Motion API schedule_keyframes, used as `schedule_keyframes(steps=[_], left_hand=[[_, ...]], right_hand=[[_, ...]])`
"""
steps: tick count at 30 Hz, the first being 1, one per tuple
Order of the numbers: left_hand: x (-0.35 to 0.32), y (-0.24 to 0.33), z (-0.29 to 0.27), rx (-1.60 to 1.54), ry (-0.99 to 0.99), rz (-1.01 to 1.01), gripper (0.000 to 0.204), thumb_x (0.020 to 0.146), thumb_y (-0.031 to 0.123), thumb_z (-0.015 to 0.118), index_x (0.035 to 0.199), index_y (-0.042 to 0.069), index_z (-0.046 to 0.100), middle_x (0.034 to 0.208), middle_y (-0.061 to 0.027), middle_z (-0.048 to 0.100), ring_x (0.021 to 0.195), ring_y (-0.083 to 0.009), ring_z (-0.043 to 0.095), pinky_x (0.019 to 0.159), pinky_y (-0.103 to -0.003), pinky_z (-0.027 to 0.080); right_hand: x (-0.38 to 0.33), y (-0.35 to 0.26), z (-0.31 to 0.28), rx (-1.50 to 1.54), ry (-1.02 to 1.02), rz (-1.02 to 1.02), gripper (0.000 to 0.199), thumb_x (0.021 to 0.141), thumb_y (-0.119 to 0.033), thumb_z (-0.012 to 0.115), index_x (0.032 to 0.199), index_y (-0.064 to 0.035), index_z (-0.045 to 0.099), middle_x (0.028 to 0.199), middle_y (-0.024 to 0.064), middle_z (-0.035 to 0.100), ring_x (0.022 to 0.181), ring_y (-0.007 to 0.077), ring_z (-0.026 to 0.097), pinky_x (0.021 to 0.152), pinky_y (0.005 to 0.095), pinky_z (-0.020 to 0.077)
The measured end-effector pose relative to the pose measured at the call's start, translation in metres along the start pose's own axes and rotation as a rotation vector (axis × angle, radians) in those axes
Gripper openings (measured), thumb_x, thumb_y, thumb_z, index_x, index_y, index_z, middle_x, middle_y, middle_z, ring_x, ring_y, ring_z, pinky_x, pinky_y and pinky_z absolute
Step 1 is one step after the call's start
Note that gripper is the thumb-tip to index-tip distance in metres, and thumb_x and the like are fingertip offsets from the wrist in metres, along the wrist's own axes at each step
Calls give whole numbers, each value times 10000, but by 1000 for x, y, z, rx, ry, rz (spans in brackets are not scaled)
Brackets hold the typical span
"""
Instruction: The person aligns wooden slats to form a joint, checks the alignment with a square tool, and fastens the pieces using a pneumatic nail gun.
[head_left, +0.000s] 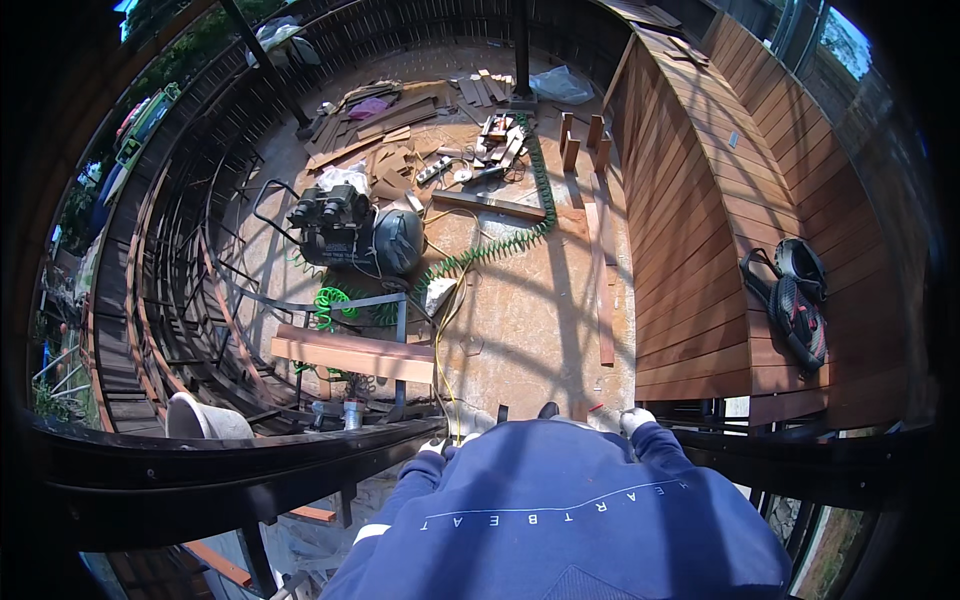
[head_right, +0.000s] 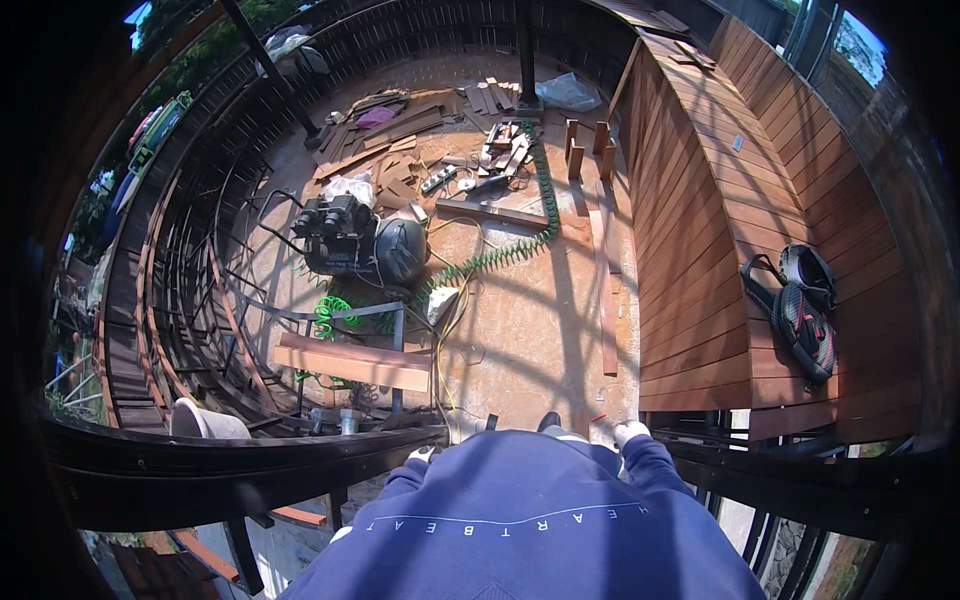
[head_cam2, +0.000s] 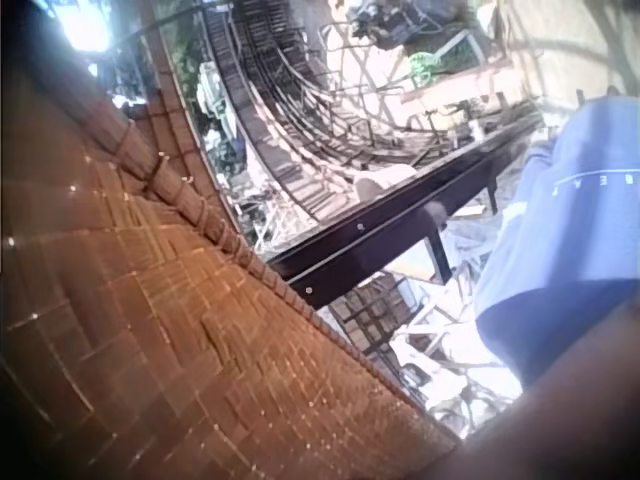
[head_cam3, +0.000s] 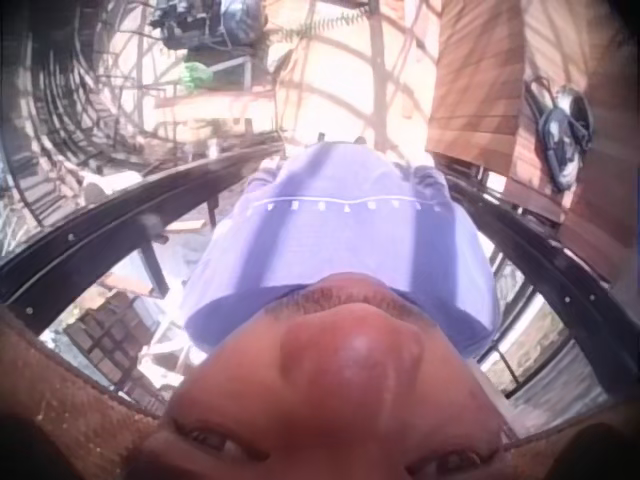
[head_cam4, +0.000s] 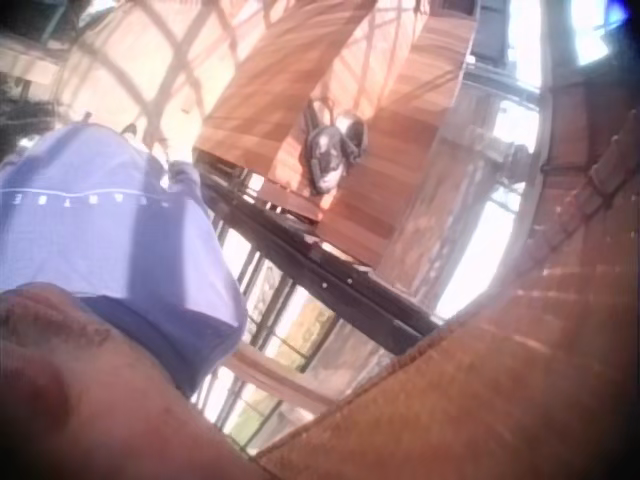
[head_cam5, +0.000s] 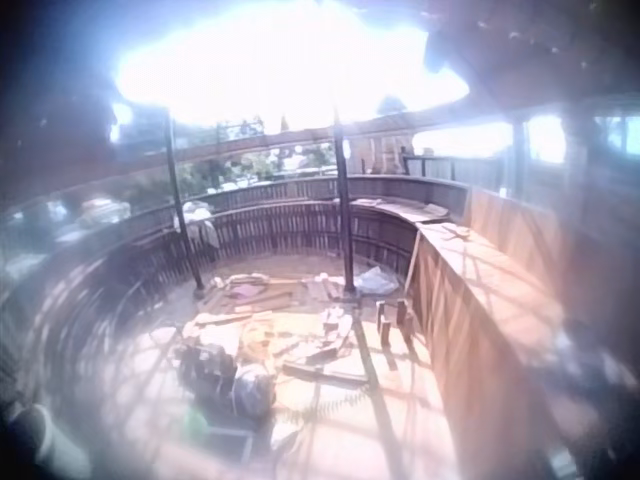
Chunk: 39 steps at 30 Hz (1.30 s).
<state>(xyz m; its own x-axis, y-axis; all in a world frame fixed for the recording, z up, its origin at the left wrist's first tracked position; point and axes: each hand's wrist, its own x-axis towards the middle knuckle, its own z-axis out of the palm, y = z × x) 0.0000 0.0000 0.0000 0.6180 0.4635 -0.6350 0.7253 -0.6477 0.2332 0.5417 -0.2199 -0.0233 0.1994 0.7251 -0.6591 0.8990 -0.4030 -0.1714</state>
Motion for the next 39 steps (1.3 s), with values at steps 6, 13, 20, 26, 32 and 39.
schedule_keyframes(steps=[6,13,20,26,32,39], left_hand=[[139,32,-124,-1486,251,-319,335,945,285,533,1162,44,617,989,-120,703,848,-226,681,740,-326,535],[168,4,-91,-957,-47,-428,299,930,311,507,1106,100,624,964,-123,701,882,-273,676,753,-371,521],[224,-7,-95,-913,-365,-496,291,917,346,512,1062,119,621,950,-105,701,870,-260,681,707,-394,501],[378,-39,-232,-1320,-66,-631,284,925,361,505,1007,115,622,881,-54,703,800,-194,685,590,-349,459],[469,-46,-420,-1280,346,-165,320,984,277,435,1030,38,643,861,-74,699,752,-177,667,664,-310,516],[496,-4,-390,-1361,55,-657,253,944,273,487,1074,76,579,888,-79,705,754,-203,696,591,-333,520]], right_hand=[[47,64,-54,28,-48,116,307,874,-233,477,936,-37,705,949,182,701,890,314,678,784,419,518],[65,30,-99,301,-161,229,286,869,-243,521,986,-79,724,1045,138,695,983,301,664,847,403,521],[116,80,-99,37,-196,68,294,900,-262,499,985,-82,715,957,125,702,889,284,678,788,394,535],[199,123,-189,98,-59,110,251,888,-234,519,945,-78,708,876,113,703,780,267,677,722,375,541],[281,127,-307,1368,268,322,182,824,-143,566,928,-51,684,693,73,627,556,181,565,563,322,490],[321,167,-298,389,133,61,332,870,-310,472,926,-109,729,946,141,709,850,291,677,774,414,526]])
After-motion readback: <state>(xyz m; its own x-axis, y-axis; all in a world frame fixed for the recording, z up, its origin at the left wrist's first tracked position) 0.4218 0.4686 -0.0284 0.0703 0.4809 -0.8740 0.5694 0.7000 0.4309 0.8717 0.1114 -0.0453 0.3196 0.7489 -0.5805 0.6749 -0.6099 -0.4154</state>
